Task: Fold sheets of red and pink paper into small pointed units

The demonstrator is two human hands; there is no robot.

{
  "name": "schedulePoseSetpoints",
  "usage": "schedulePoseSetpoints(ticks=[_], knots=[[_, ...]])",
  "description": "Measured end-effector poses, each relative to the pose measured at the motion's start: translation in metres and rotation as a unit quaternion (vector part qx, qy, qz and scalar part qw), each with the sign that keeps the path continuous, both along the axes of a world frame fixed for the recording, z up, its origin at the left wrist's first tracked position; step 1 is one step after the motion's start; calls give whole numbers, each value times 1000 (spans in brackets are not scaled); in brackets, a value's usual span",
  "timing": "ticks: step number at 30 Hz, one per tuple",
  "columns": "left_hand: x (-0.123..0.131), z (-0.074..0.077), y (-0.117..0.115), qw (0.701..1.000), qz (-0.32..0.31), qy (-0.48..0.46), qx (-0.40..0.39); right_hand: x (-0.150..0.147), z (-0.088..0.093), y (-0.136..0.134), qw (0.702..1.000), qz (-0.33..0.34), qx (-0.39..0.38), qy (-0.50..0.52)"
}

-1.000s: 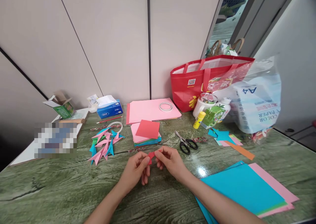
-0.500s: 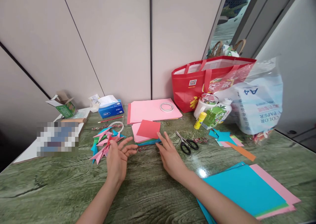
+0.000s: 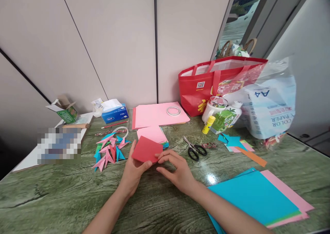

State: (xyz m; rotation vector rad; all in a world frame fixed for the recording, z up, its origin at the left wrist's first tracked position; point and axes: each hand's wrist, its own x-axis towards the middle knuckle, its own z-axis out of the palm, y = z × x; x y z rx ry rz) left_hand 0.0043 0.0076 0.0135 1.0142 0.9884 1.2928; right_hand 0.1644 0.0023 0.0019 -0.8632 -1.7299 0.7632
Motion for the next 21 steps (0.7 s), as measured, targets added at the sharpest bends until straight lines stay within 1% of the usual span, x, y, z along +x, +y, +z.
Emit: schedulePoseSetpoints(ticks=[2,4,6,7,10,12,14,17,19,21], knots=[[-1,2,-2,1000,5,27,13,-2,-1,-1,997,8,-57,55],[-2,4,-3,999,-6,42,25,-4,-3,1,988,5,-113,110],[-2,5,-5,998,-15,50,32,-5,-6,3,980,-3,-140,139],[-2,5,-5,998,-17,52,31,-5,-6,3,980,-6,-140,142],[-1,5,-5,999,-10,48,25,-4,-7,5,987,-2,-114,116],[0,4,-4,999,-2,36,25,-2,-6,4,994,-9,-83,72],[1,4,-3,1000,-3,21,22,0,-6,4,999,-31,-40,15],[1,5,-2,999,-37,1,14,3,-6,6,996,-80,26,-36],[-1,3,0,999,-44,19,16,6,-6,9,991,-114,57,-43],[-5,-1,3,996,-22,86,31,9,-6,12,985,-147,73,-52]])
